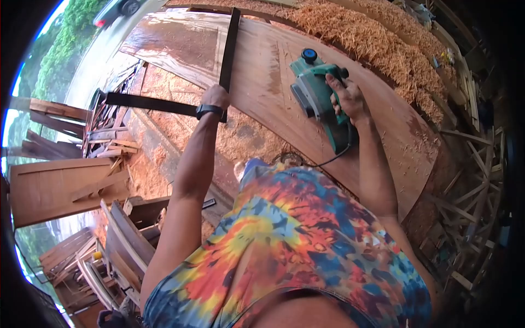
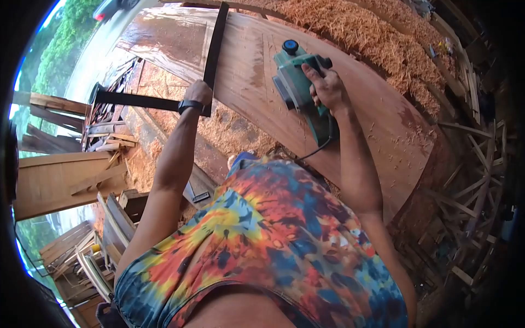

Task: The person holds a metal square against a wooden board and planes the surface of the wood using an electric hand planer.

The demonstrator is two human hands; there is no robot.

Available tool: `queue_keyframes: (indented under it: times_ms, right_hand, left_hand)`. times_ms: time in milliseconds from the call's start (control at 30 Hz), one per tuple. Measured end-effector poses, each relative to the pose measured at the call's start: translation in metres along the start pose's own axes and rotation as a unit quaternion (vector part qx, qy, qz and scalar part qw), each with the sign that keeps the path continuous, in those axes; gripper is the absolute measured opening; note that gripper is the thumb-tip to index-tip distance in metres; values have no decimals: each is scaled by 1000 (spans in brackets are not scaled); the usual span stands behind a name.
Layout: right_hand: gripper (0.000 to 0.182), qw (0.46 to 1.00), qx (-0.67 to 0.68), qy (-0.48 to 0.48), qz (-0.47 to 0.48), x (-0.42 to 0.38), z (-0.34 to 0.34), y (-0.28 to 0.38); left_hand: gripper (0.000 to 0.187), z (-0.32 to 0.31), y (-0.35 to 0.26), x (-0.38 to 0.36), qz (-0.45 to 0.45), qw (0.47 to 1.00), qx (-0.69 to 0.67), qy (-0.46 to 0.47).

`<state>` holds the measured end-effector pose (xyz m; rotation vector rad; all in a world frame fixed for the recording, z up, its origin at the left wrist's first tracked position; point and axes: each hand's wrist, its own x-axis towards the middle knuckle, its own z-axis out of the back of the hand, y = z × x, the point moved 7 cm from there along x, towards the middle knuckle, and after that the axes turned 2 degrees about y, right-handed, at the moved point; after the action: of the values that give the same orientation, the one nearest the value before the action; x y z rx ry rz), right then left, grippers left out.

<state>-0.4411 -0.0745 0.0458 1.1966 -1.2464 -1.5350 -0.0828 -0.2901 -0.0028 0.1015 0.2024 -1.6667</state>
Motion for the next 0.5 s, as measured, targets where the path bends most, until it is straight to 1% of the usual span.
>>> queue_keyframes:
  times_ms: [33, 67, 167, 200, 300, 367, 500]
  right_hand:
    - [59, 1000, 2, 5, 6, 0, 0, -1]
    - [56, 1000, 2, 2, -13, 3, 2, -6]
    - [52, 1000, 13, 13, -5, 8, 3, -12]
    - [50, 1000, 5, 0, -11, 9, 4, -14]
    - [53, 1000, 7, -16, 8, 7, 4, -12]
    - [52, 1000, 4, -9, 5, 6, 4, -11]
    - [49, 1000, 20, 5, 23, 1, 2, -6]
  left_hand:
    - [31, 2, -6, 1, -15, 1000, 20, -10]
    - [30, 0, -10, 0, -15, 999, 29, -7]
    - [30, 6, -22, -9, -3, 999, 39, -15]
    - [30, 8, -24, -9, 3, 999, 38, -21]
    - [32, 11, -28, -8, 5, 999, 51, -4]
    - [33, 2, -24, 7, -4, 997, 74, 10]
    - [35, 3, -25, 10, -23, 994, 98, 32]
